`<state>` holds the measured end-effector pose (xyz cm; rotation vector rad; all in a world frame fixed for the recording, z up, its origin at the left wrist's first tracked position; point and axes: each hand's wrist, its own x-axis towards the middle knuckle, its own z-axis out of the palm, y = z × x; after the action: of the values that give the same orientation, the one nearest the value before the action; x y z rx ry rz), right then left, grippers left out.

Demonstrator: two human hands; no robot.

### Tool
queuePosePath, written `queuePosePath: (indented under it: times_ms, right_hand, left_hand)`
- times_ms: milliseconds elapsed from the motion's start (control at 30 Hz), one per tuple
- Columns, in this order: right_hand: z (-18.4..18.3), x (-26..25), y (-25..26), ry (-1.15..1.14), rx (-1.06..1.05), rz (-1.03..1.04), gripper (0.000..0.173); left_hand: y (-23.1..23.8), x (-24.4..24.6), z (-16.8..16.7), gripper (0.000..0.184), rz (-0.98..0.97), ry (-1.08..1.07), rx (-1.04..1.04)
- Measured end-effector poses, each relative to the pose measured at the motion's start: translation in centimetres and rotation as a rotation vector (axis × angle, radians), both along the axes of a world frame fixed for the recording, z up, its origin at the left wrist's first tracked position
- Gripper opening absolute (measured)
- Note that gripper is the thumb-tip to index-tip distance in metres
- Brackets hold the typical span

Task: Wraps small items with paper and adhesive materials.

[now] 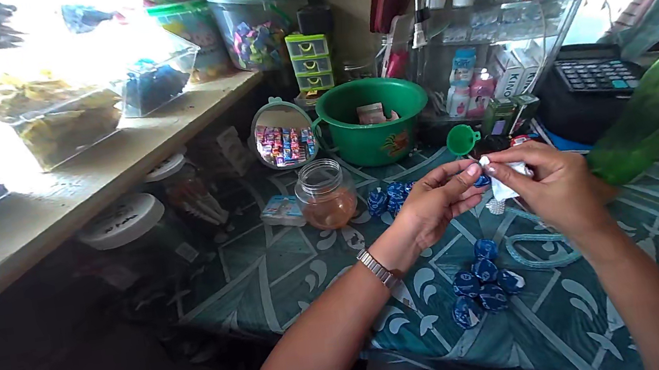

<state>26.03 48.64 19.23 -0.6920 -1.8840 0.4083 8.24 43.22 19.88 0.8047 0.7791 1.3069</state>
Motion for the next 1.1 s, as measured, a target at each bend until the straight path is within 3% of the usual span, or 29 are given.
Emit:
queuePosePath:
  times_ms: [200,367,500,633,800,900,1100]
  right_hand:
    - [-0.3,-0.9,-0.7,-0.020,0.047,-0.008,0.019]
    - [0.1,0.0,-0.2,-0.053,0.150,-0.169,0.019]
    - [0.0,-0.7,-0.9,-0.045,0.059,-0.044,0.018]
    - [-0.3,-0.2,-0.1,-0.142,0.138,-0.201,0.017]
    - [1.1,1.3,0.1,-0.069,0.008,-0.085,0.026]
    - [0.9,0.7,-0.4,-0.135,0.056,0.041,0.018]
    - [0.6,0.9,0.1,-0.171,0.103,-0.080,0.016]
  left_hand:
    - [0.5,-0.3,-0.6,0.018,0.031,-0.069,0.035]
    - [0.5,-0.1,-0.6,0.016,-0.017,-0.041,0.043]
    - [0.7,-0.1,-0.8,0.016,0.020,-0.036,0.010]
    - [0.7,-0.4,-0.7,0.019,-0.029,-0.015,-0.003]
    - [0.6,-0.3,-0.8,0.032,-0.042,0.050,0.076]
    - [0.7,-0.3,-1.2,0.048,-0.003,0.165,0.142]
    - [0.7,-0.3,-1.5,0.064,-0.032,0.291,0.232]
